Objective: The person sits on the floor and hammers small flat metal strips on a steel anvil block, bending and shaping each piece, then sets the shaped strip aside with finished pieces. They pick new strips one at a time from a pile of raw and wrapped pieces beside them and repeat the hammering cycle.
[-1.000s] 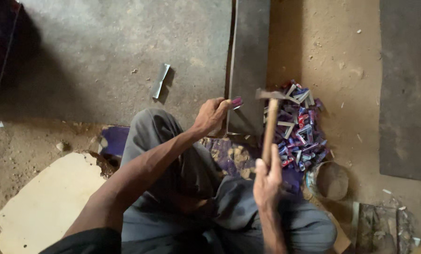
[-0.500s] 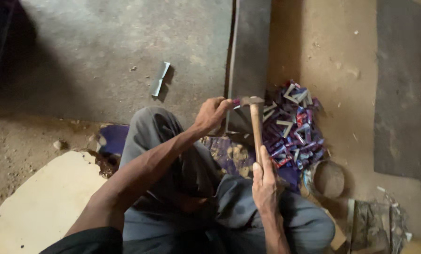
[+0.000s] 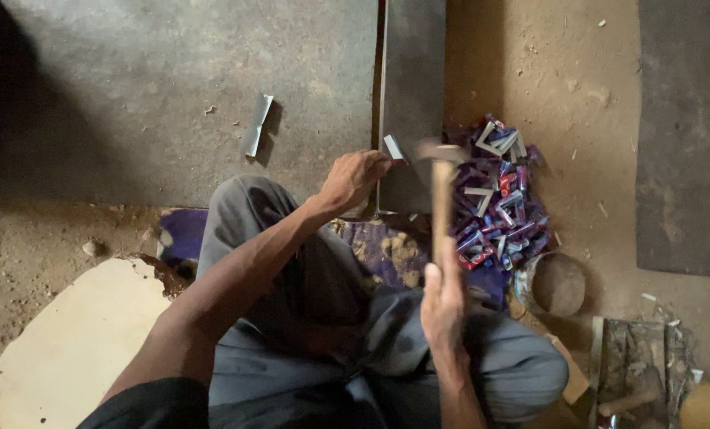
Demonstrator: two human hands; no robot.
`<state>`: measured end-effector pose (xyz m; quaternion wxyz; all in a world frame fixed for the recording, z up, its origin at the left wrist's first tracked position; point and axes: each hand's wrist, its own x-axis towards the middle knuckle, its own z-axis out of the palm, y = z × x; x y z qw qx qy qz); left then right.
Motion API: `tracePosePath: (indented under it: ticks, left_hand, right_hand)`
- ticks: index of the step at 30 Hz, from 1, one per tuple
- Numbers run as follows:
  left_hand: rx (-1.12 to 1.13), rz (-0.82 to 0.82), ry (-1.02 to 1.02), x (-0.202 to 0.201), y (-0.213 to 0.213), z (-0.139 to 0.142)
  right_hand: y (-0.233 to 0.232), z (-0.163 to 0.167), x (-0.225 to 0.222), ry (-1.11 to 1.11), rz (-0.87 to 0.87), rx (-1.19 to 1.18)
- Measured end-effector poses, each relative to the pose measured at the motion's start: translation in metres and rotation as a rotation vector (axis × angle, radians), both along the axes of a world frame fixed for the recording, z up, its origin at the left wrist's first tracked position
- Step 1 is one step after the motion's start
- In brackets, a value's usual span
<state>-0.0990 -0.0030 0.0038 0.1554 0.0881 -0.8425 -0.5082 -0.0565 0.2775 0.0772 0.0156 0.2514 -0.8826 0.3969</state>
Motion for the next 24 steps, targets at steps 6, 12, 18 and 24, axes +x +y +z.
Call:
tracePosePath:
  ticks: [6,12,18,24]
  left_hand:
    - [0.012,0.025,0.045,0.003,-0.002,0.001]
    - [-0.008,-0.007,-0.062,-0.002,-0.003,-0.008]
    - [0.399,-0.062,-0.085,-0.001,-0.031,-0.031]
    - [0.312,-0.044,-0.112,-0.004,-0.029,-0.038]
  right_hand:
    - [-0.001,0.001,-0.007,-0.048,0.017,0.03]
    - [-0.002,-0.003,-0.014,-0.087,0.018,0.03]
    - [0.004,0.013,-0.02,-0.237,-0.081,-0.07]
    - [-0.013,0.008,-0.012,-0.091,-0.062,-0.004]
